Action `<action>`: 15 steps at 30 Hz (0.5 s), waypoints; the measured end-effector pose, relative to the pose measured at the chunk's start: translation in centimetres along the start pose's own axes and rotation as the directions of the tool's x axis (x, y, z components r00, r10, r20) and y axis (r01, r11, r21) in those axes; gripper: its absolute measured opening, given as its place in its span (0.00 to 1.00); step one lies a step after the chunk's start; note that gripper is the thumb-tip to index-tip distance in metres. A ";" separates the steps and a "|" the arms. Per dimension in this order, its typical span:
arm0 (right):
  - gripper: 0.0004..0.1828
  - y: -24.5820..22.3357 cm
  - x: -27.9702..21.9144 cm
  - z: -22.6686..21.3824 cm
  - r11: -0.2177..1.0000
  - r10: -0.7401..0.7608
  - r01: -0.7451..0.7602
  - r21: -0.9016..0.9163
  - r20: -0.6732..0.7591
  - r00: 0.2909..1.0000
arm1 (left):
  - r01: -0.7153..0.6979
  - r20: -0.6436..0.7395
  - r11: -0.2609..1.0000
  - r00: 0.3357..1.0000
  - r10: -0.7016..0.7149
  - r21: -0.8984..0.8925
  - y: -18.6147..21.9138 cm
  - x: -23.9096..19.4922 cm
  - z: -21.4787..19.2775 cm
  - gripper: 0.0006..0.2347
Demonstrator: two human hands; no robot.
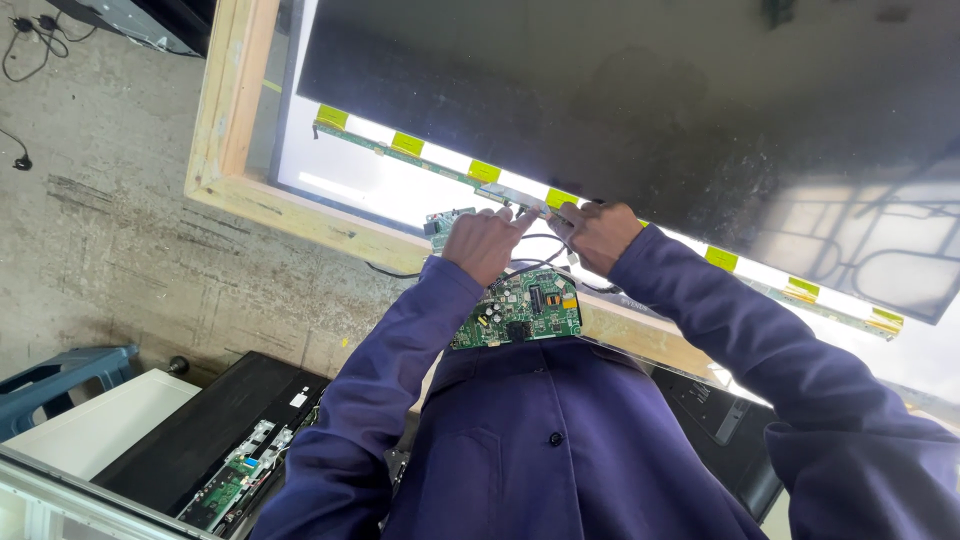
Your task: The person connects a ribbon cable to a green circuit board attached to a large flat-screen display. After securing the connection, the person presses along the bottom edge of the screen, and the display powers on to show a brand logo and a test pattern.
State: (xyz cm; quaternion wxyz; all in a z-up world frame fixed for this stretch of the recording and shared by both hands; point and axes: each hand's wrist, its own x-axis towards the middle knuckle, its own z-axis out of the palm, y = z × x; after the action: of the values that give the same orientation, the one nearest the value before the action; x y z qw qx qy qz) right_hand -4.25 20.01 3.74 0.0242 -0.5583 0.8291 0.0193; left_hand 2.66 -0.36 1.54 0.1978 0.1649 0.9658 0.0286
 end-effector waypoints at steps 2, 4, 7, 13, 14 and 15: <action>0.09 0.1 -0.3 0.4 1.000 -0.006 0.006 0.022 -0.037 0.999 | -0.006 0.014 1.000 1.000 0.005 0.019 -0.2 0.3 -0.6 0.20; 0.09 0.2 -0.5 0.9 0.999 -0.008 0.012 0.047 -0.071 0.997 | -0.015 0.032 0.999 0.999 0.013 0.036 -0.2 0.5 -1.2 0.20; 0.10 0.0 -0.4 1.5 0.999 -0.012 0.016 0.052 -0.087 0.996 | -0.027 0.095 0.999 0.995 0.024 0.028 -0.3 0.2 -2.0 0.19; 0.10 0.0 -0.5 1.7 0.998 -0.011 0.019 0.059 -0.143 0.990 | -0.043 0.123 0.999 0.992 0.043 0.000 -0.5 -1.0 -3.9 0.20; 0.12 -0.1 -0.6 2.0 0.998 -0.002 0.010 0.060 -0.127 0.992 | -0.040 0.115 0.999 0.993 0.036 0.030 -0.5 -1.2 -4.1 0.21; 0.14 -0.1 -0.7 2.3 0.998 0.006 0.001 0.061 -0.111 0.994 | -0.036 0.107 0.998 0.994 0.030 0.059 -0.5 -1.3 -4.4 0.23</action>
State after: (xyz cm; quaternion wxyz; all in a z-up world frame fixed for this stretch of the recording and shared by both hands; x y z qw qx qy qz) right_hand -3.82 20.71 1.50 -0.0049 -0.5564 0.8301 -0.0370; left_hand 1.93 -1.18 5.98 0.2434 0.1883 0.9515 -0.0065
